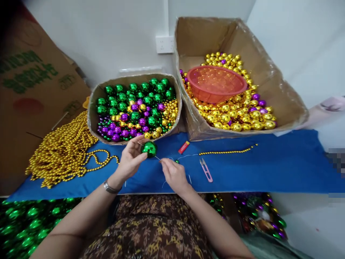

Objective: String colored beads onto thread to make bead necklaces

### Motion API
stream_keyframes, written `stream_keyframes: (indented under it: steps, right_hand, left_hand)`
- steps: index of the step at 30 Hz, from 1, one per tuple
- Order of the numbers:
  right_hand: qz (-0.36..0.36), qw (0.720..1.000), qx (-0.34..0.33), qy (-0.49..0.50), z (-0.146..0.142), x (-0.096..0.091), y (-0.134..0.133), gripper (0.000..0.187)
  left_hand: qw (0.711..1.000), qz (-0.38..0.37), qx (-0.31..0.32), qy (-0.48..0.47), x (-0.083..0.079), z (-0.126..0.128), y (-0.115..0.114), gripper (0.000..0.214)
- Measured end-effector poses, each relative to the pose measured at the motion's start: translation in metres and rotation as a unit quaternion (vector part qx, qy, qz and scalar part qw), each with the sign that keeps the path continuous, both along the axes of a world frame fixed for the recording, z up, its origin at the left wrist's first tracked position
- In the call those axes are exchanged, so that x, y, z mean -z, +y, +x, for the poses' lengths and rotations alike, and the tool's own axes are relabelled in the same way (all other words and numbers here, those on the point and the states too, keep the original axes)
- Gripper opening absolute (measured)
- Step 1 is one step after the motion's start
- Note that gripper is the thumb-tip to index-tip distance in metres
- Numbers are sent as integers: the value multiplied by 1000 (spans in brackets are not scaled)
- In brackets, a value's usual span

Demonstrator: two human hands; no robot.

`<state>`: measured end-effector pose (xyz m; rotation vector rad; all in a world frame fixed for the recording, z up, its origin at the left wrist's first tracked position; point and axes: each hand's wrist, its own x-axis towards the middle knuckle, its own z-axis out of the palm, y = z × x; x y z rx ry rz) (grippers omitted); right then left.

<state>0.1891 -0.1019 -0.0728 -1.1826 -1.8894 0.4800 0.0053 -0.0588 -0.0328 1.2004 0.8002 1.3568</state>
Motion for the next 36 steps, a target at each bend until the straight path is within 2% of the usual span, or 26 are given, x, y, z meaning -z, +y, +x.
stream_keyframes:
  steps: [3,6,8,11,16,18,20,22,24,25,27,31,36]
  right_hand:
    - [10,1000,11,-6,4,2,1,22]
    - [21,999,27,-14,9,4,2,22]
    - [26,999,34,-15,11,4,2,22]
    - [30,999,38,-17,13,5,2,21]
    - [30,999,40,-15,14,7,2,21]
    - [27,999,40,-12,14,7,3,22]
    - [24,999,41,-5,13,6,3,21]
    - [23,999,47,7,13,5,2,19]
    - [25,998,59,19,12,3,1,19]
    - [26,997,67,22,12,3,1,19]
    - [32,996,80,27,13,1,0,20]
    - [38,995,83,30,17,-3,-1,19]
    - [36,995,91,36,22,-5,0,18]
  left_hand:
    - [1000,-7,-18,14,-5,-11,12,46]
    - [984,16,-124,125,-14,-33,36,32]
    - [949,47,-159,270,-20,-49,54,26]
    - [876,85,-128,456,-28,-68,74,21]
    - [771,112,-52,625,-36,-82,84,13]
    - [747,125,-37,652,-37,-80,83,12]
    - [758,147,-48,634,-37,-71,84,13]
    - [793,179,-53,580,-37,-54,87,15]
    - [824,208,-26,526,-37,-29,96,14]
    - [831,216,-4,513,-35,-15,102,14]
    - [826,209,40,522,-32,13,117,13]
    - [792,185,95,574,-20,56,146,17]
    - [784,188,86,585,-9,75,155,23]
